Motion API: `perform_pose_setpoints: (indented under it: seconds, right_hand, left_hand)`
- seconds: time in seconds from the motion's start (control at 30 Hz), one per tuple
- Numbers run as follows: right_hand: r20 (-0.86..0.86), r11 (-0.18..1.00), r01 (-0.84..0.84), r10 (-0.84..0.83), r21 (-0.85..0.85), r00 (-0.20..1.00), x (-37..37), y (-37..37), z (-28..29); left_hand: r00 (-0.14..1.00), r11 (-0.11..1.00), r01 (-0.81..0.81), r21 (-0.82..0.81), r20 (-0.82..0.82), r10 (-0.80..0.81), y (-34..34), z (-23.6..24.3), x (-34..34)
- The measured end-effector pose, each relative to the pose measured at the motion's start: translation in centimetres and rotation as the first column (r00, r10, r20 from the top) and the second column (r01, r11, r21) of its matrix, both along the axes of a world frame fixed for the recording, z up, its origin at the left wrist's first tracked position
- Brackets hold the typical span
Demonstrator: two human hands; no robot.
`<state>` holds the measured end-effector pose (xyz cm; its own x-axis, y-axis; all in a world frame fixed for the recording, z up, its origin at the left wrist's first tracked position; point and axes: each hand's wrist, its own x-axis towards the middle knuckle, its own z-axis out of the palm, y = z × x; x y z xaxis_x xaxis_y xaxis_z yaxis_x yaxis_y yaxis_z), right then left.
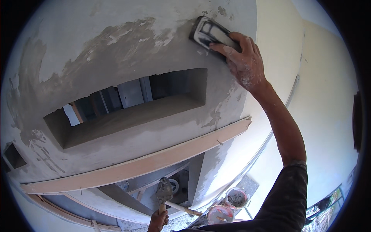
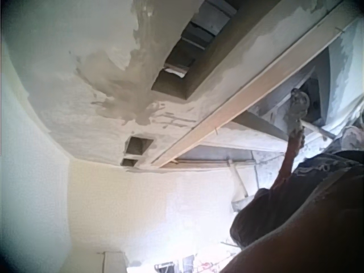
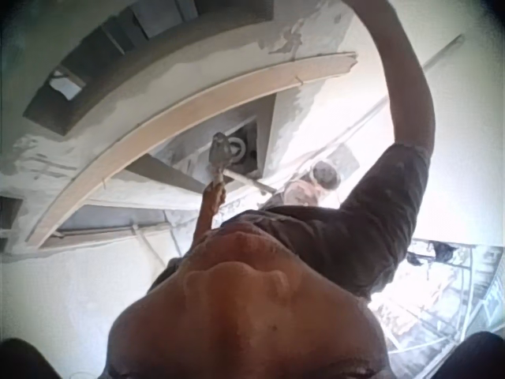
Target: The person smooths the plastered wall around the wall openings using a hand float. Afterwards, the person picks up a metal trowel and smooths the plaster along the interior ledge and edges of the opening.
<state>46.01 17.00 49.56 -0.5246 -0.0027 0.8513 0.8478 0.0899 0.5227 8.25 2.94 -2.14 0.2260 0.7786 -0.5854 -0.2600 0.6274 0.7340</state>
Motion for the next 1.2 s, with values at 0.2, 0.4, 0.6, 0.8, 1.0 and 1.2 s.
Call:
perform_pose_setpoints:
  seconds: [0.2, 0.4, 0.6, 0.8, 1.0, 1.2]
  right_hand:
    - [-0.235, 0.993, -0.110, 0.119, 0.054, 0.965, 1.9, -0.7, -1.2]
    - [0.181, 0.988, -0.151, 0.153, -0.021, 0.972, -8.8, -1.1, -2.8]
    - [0.190, 0.998, -0.062, 0.067, -0.032, 0.979, -3.3, 0.4, -2.5]
    - [-0.337, 1.000, -0.021, 0.019, -0.003, 0.941, 4.4, 0.2, -2.3]
    - [0.071, 0.986, -0.152, 0.157, -0.067, 0.985, -5.5, -0.8, -4.0]
    - [-0.132, 0.999, -0.016, 0.011, -0.043, 0.991, 2.0, 0.5, -4.9]
  left_hand:
    - [0.999, 1.000, 0.008, -0.012, -0.044, -0.009, 0.3, -0.5, -1.0]
    - [0.997, 0.997, 0.069, -0.029, -0.026, -0.070, 0.9, -1.0, -0.4]
    - [0.995, 0.999, 0.050, 0.014, -0.082, -0.049, 0.7, 0.8, 0.9]
    - [0.998, 0.998, 0.065, -0.009, -0.017, -0.066, 0.8, -0.1, -0.7]
    - [0.996, 0.980, 0.022, 0.198, -0.087, -0.004, 0.4, -2.1, -1.7]
    - [0.988, 0.989, 0.051, 0.141, -0.150, -0.029, -0.1, 1.0, -0.3]
